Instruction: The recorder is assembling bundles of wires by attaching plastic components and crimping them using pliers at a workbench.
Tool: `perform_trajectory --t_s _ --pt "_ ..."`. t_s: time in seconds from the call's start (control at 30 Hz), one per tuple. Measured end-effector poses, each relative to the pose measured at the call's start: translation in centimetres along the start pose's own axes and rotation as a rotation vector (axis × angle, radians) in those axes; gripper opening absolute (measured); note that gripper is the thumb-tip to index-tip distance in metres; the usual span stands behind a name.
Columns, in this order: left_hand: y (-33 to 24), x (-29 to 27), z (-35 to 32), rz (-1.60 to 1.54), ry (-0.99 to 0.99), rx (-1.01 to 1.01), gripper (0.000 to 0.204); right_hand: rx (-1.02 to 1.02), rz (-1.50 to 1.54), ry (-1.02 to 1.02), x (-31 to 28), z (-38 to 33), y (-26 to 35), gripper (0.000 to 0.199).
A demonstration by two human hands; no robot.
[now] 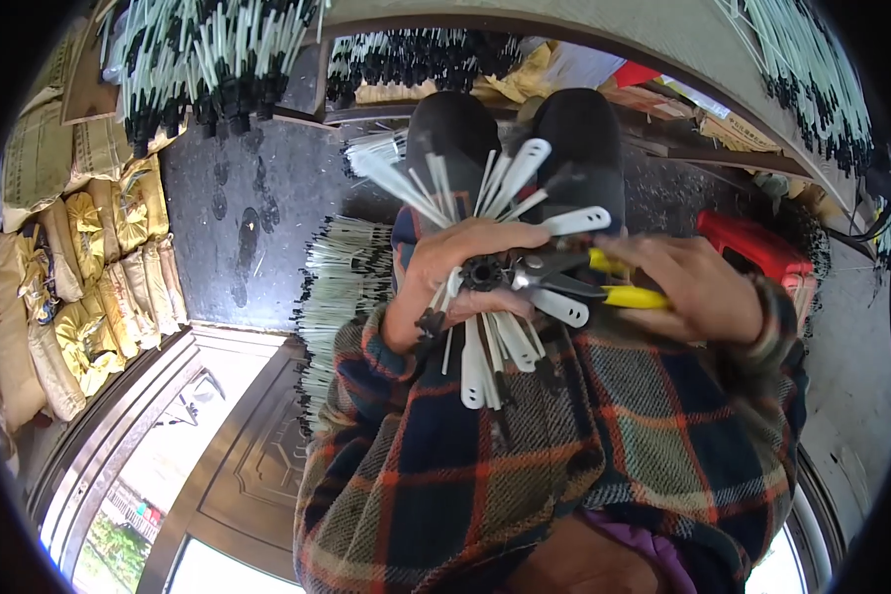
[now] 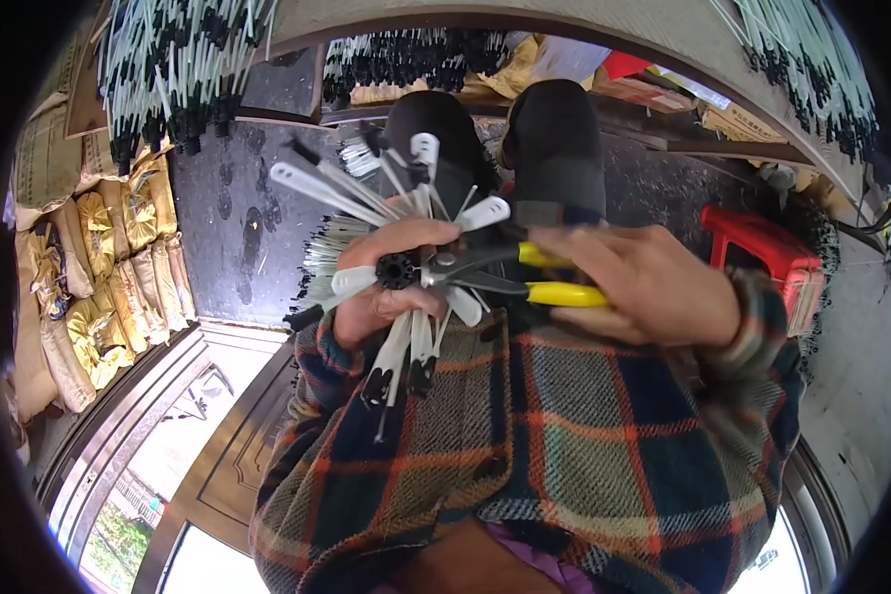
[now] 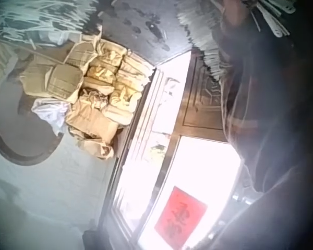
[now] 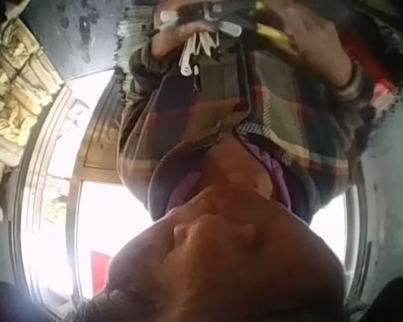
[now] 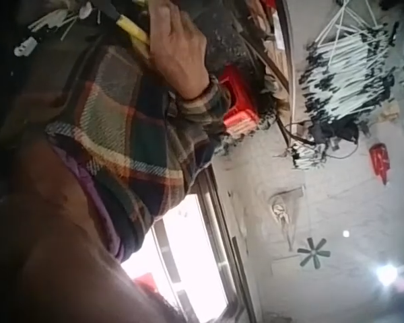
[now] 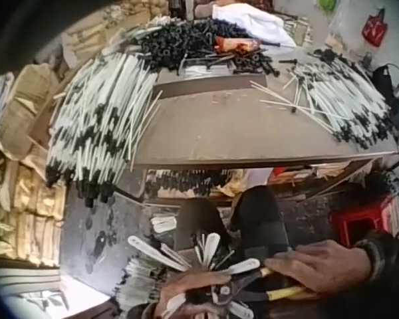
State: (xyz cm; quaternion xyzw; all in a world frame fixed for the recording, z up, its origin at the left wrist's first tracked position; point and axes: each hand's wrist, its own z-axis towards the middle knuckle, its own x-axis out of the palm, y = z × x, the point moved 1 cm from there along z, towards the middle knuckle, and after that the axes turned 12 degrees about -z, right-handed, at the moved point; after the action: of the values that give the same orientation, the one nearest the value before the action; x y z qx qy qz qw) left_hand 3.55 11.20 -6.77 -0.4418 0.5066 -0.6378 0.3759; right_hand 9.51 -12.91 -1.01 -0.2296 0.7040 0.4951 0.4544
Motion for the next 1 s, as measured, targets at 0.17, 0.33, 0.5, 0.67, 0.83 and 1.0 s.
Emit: perform_trajectory --t_s 0.17,0.33,0.5,0.67,0.83,1.0 --pt "0.3 0.1 0.5 0.039 0.136 0.053 0.058 0.151 1.404 0.656 0.9 0.0 -2.7 0.048" --pt "1.3 0.3 -0.2 -0.005 -0.064 0.107 0.052 0.012 -0.334 -0.159 -0.5 0.1 1.1 0.060" --pt "0.6 0.1 0.0 -0.091 0.190 0.027 0.058 0.055 0.633 0.412 0.1 -0.9 -2.1 0.045" --pt "1.0 -0.4 -0.1 -0.080 0.215 0.126 0.056 -0.030 0.907 0.189 1.1 0.4 -2.6 0.050" --pt "1.3 0.4 -0.9 0.033 -0.059 0.067 0.052 -0.048 -0.317 -0.112 2.7 0.6 -0.9 0.044" --pt "1.8 1.1 -1.3 0.057 -0.317 0.063 0.050 0.040 -0.272 -0.224 4.9 1.9 -1.3 0.032"
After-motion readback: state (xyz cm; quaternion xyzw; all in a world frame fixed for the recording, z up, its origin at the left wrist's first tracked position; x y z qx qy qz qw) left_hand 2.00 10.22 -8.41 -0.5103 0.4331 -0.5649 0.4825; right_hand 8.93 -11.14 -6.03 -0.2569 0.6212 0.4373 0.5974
